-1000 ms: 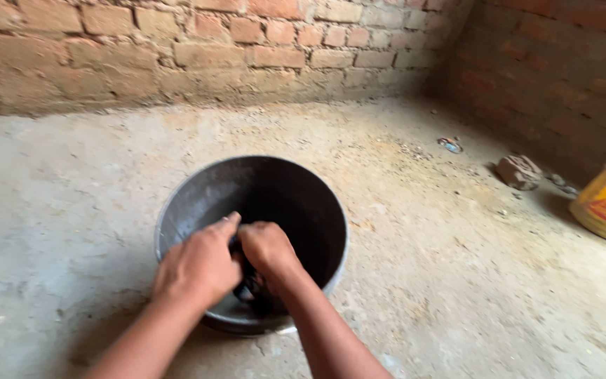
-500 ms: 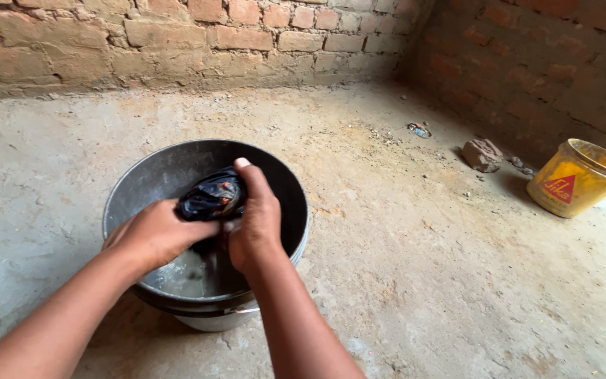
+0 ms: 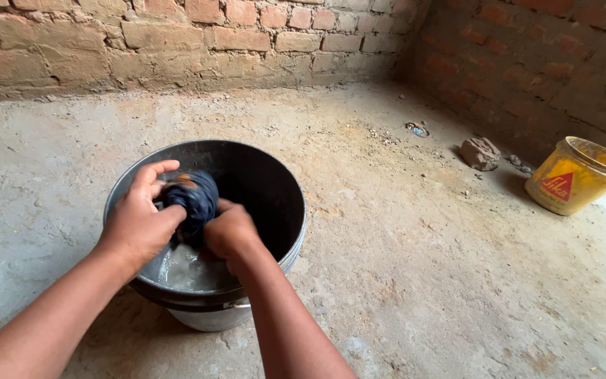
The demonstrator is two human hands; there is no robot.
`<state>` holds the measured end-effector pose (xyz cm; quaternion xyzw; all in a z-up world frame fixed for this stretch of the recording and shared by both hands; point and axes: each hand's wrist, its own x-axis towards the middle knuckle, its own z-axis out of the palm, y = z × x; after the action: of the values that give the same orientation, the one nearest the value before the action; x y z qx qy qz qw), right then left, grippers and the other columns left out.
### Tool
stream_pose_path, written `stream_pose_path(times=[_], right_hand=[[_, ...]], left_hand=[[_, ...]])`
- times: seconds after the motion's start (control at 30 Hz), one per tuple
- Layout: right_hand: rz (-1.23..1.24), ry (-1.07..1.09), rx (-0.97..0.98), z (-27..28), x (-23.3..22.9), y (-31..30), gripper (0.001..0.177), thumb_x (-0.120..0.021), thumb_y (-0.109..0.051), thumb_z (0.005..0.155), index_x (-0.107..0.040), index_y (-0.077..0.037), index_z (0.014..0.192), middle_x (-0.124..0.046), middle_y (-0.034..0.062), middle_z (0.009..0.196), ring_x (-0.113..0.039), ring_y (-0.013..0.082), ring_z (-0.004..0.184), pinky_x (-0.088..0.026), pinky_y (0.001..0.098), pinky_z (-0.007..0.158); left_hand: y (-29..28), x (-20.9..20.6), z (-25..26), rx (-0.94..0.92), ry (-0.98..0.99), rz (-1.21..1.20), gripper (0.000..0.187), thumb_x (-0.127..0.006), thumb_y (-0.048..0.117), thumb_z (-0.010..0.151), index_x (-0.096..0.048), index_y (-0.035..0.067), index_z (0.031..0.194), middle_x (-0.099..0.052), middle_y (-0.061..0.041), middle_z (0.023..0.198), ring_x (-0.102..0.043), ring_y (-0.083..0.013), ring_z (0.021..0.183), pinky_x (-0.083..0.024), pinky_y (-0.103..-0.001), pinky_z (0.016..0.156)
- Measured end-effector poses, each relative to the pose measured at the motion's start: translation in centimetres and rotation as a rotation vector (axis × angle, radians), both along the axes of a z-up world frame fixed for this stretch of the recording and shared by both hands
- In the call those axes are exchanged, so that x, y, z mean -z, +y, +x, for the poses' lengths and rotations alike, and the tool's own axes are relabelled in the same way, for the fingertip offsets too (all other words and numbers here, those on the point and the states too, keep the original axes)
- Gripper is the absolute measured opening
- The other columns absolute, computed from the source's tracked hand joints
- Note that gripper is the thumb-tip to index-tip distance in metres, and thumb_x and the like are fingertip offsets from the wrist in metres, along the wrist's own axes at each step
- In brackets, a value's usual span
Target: The person wipes a concrete floor with a patterned cloth, then dips the cloth into a bucket of water, wrings it out, and resumes wiping the floor near a squat toilet. The person repeats this cycle of wiping and rewetting the cloth throughout the clip.
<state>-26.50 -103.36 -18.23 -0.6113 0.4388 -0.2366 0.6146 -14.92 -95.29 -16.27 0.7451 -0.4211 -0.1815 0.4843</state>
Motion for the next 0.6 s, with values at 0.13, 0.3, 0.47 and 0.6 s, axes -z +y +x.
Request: stream_pose_path(times=[0.13,0.3,0.47,0.6], right_hand=[[0.058,-0.022,-0.142,0.3,0.6,-0.4,0.036,-0.076,0.005,0.078,-0.067,-0.006,0.111,-0.074,0.0105,0.089,-0.071,0.0184,0.072,-0.058,0.0317,0.059],[-0.177,-0.162,-0.098,0.8,1.7,-0.9,0.032,-0.082,0.002,0.076,-0.074,-0.001,0.106,-0.077,0.0066,0.094,-0.069,0.013,0.077,-0.056,0.0297,0.068],[-0.366,-0.238,-0.046,0.2,1.6,-1.0,0.025,-0.072,-0.006,0.085,-0.075,-0.002,0.109,-0.08,0.009,0.096,-0.073,0.0141,0.084,-0.059,0.0324,0.076],[-0.499,-0.003,-0.005,-0.3,0.0,0.1,0.035,-0.079,-0.016,0.082,-0.069,-0.001,0.113,-0.077,0.0126,0.097,-0.075,0.0213,0.089,-0.059,0.0351,0.08]], left_hand=[[-0.6,0.9,0.5,0.138,0.19,-0.186,0.076,-0.059,0.008,0.073,-0.049,0.016,0.148,-0.071,-0.013,0.124,-0.068,-0.0195,0.101,-0.054,-0.035,0.086],[-0.8,0.3,0.8,0.212,0.195,-0.152,0.079,-0.062,0.019,0.08,-0.043,0.017,0.156,-0.062,-0.013,0.142,-0.058,-0.0187,0.126,-0.041,-0.033,0.108],[-0.9,-0.1,0.7,0.356,0.371,-0.1,0.088,-0.073,0.035,0.079,-0.034,0.016,0.155,-0.062,-0.016,0.141,-0.056,-0.0207,0.131,-0.039,-0.034,0.112],[-1.4,0.1,0.5,0.207,0.16,0.001,0.081,-0.075,0.046,0.078,-0.045,0.011,0.144,-0.068,-0.015,0.131,-0.063,-0.0234,0.123,-0.043,-0.037,0.107]])
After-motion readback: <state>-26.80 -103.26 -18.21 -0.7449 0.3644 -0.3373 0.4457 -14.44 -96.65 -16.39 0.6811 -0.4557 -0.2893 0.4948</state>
